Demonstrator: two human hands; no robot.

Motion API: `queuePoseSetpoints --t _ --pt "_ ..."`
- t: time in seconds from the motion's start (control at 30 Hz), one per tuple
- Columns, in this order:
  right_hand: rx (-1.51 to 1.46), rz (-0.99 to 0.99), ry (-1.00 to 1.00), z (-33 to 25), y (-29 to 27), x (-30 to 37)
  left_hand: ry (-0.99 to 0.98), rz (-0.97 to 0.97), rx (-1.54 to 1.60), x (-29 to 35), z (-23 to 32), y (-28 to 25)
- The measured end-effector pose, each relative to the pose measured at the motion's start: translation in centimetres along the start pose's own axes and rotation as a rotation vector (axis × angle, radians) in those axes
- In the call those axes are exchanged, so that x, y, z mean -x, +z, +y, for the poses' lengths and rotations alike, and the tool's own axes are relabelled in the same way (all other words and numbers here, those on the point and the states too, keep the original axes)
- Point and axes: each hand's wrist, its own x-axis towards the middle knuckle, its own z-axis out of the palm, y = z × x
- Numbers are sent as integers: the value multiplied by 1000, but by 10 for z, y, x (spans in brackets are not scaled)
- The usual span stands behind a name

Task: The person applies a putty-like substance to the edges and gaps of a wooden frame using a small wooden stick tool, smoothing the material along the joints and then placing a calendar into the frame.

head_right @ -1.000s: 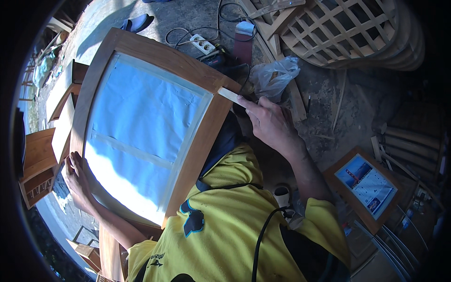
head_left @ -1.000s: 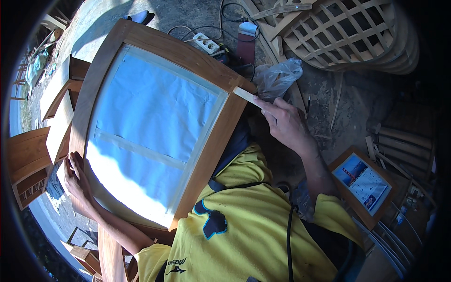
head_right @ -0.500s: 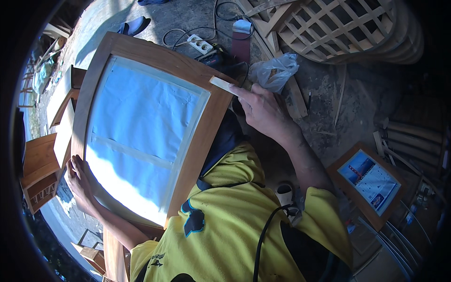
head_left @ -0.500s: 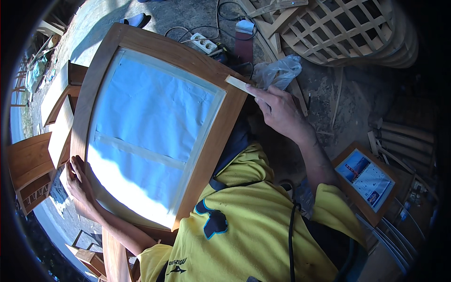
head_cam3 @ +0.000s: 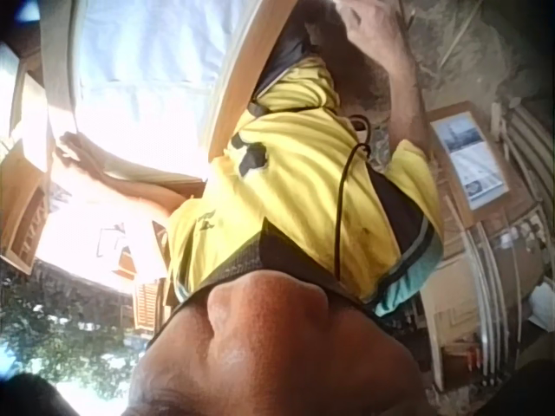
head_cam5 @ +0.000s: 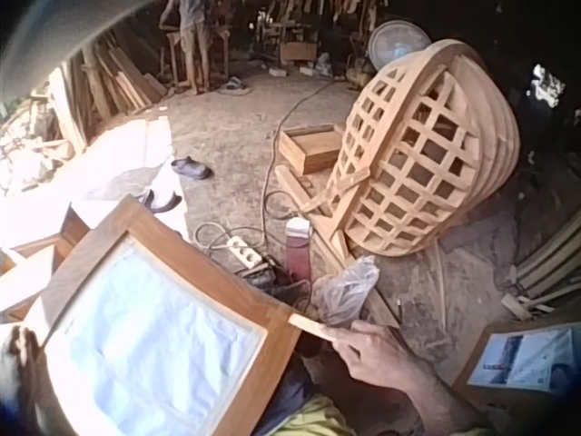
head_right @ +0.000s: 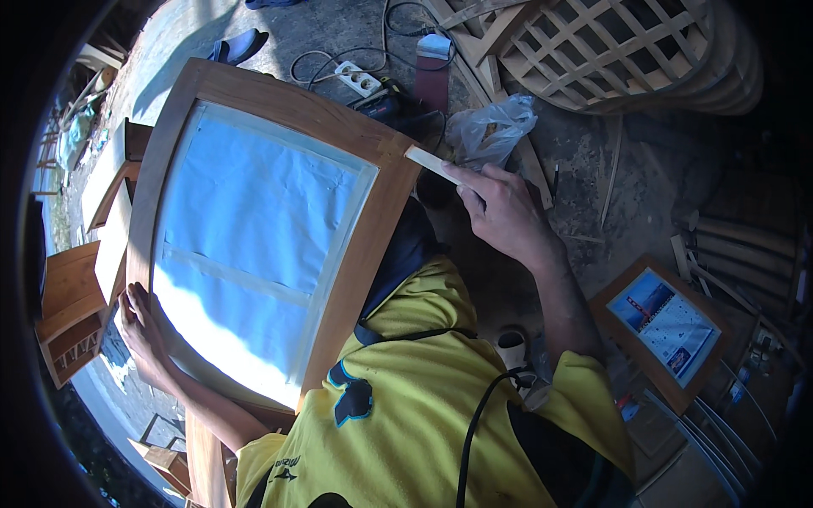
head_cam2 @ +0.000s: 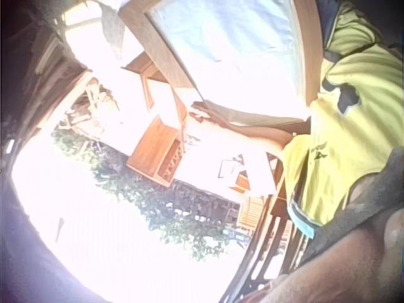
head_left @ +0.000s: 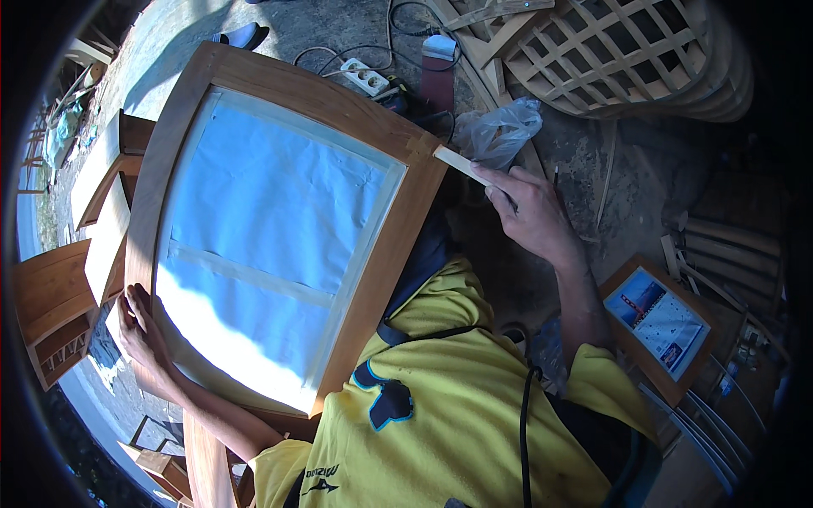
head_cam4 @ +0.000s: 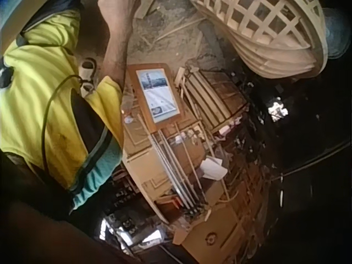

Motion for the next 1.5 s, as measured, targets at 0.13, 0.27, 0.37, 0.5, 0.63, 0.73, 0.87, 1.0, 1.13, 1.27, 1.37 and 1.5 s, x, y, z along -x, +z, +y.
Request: queuePoseSetpoints --t 0.13,0.27,0.37,0.5,0.63,0.73,0.87,1.0,1.13,1.27,1.37,1.5 --pt "-69 50 -70 5 17 -3 46 6 8 -2 -1 4" --pt "-71 -31 28 -7 -5 0 0 -46 9 2 1 0" --pt "-69 49 -74 -20 2 -17 -11 -3 23 3 1 0" --pt "52 -24 -85 -21 -2 -18 -1 27 -56 0 -8 7" --pt "-49 -12 -138 -29 -7 -27 -79 -27 -39 -1 -18 5" --pt "-156 135 -232 -38 18 -53 -65 -28 -62 -5 -20 7" --pt "-98 160 -274 -47 35 -80 -96 -80 7 -6 -13 10" --pt "-188 222 -392 -59 34 -98 -12 17 -23 -1 -14 5" --pt "-244 215 -360 -91 21 -124 -20 -11 -39 -3 -8 7" --pt "-197 330 -516 -127 34 -182 -23 -8 -69 -3 -5 5" --pt "-107 228 -465 -145 42 -214 19 37 -100 0 -9 7" --pt "-53 187 -463 -165 43 -233 19 32 -81 5 -7 3"
